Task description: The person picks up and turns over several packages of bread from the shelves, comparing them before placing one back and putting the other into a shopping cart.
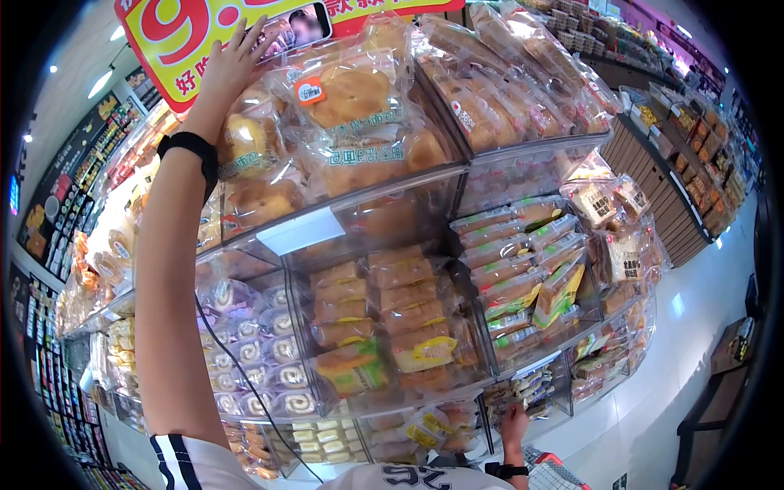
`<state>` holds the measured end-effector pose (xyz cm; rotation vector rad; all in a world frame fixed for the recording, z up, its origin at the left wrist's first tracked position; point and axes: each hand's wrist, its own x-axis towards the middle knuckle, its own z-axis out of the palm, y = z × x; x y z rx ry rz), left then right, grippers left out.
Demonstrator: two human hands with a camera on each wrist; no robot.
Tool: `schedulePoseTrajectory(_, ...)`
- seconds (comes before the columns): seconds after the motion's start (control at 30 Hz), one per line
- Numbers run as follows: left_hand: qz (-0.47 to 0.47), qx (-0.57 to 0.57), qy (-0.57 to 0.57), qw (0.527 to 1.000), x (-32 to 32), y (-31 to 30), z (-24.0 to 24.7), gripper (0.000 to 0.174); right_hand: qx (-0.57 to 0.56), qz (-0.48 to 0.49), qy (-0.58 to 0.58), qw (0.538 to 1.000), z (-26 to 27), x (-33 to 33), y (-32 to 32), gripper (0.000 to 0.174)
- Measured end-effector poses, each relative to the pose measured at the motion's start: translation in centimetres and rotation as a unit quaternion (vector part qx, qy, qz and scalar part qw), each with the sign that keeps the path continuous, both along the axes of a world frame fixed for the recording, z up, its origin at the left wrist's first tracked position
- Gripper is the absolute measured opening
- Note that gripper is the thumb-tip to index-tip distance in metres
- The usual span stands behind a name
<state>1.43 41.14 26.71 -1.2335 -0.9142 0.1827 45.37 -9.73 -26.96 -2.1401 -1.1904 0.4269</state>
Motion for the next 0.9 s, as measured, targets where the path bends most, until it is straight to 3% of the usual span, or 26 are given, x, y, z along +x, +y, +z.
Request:
schedulePoseTrajectory(0.13,-0.029,0.009,-0.006,1.0,-0.4,0.3,-0.1,0.079,-0.011,-0.005,0.011,1.0,0.1,0.0,0.3,0.009)
schedulePoseTrajectory(0.33,0.004,0.002,-0.017,1.0,-0.3,0.2,-0.2,0.082,-0.011,-0.011,0.02,1.0,0.1,0.1,0.2,0.008)
schedulePoseTrajectory(0.73,0.023,-0.005,-0.033,0.999,0.1,-0.4,-0.1,0.073,0.007,0.006,0.011,1.0,-0.1,0.3,-0.3,0.006)
schedulePoseTrajectory(0.83,-0.01,0.04,-0.045,0.998,0.7,-1.3,0.8,0.064,-0.012,-0.012,0.015,1.0,0.6,0.6,-0.4,0.006)
schedulePoseTrajectory(0.9,-0.053,0.028,-0.127,0.99,0.7,-2.4,2.0,0.058,0.001,-0.031,0.026,0.999,1.3,0.8,-0.6,0.006)
